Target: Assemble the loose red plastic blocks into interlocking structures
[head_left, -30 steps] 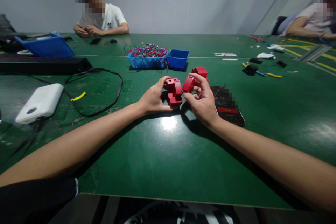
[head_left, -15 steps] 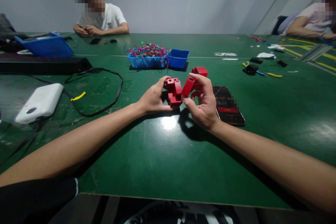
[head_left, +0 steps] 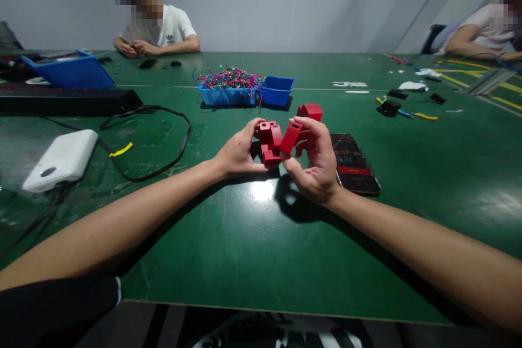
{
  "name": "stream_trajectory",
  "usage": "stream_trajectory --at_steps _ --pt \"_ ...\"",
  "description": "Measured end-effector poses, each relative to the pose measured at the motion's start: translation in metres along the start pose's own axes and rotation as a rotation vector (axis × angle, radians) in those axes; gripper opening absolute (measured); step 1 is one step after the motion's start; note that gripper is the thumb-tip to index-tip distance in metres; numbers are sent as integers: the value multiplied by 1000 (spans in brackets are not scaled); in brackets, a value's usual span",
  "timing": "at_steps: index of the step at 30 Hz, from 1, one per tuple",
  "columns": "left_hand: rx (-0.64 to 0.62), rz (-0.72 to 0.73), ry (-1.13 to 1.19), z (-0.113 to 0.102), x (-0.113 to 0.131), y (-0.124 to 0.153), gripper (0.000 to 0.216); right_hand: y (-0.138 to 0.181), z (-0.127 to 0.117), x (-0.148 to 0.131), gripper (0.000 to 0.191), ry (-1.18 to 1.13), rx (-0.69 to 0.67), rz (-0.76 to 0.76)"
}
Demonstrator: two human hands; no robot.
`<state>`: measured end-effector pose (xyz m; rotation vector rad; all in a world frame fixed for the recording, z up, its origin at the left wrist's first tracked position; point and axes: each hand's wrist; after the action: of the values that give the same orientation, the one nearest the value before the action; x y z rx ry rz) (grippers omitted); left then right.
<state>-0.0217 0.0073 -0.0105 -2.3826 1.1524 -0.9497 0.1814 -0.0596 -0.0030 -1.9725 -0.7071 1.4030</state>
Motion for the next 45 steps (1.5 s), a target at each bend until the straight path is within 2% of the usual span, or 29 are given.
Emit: stream_trajectory --at_steps 5,14,21,33,45 --pt "0 5 -13 1 -1 1 96 -2 3 5 59 -12 19 -117" --pt "-4 -11 -28 0 1 1 96 -2 5 3 54 0 -3 -105" --pt "0 7 -20 -1 0 1 96 -2 1 4 55 101 -25 -201" --pt "-1 6 -5 0 1 1 96 -1 3 8 55 30 -66 -101" --pt "5 31 -2 0 -2 0 95 -2 2 6 60 23 -118 -138"
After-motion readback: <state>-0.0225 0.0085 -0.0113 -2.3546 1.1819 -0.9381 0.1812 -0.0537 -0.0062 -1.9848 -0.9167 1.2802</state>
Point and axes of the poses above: each hand's wrist, its own y-axis away from the middle knuckle, its own z-axis out of the palm, x = y × z, and after that the axes turned 2 degrees about -y, right-handed
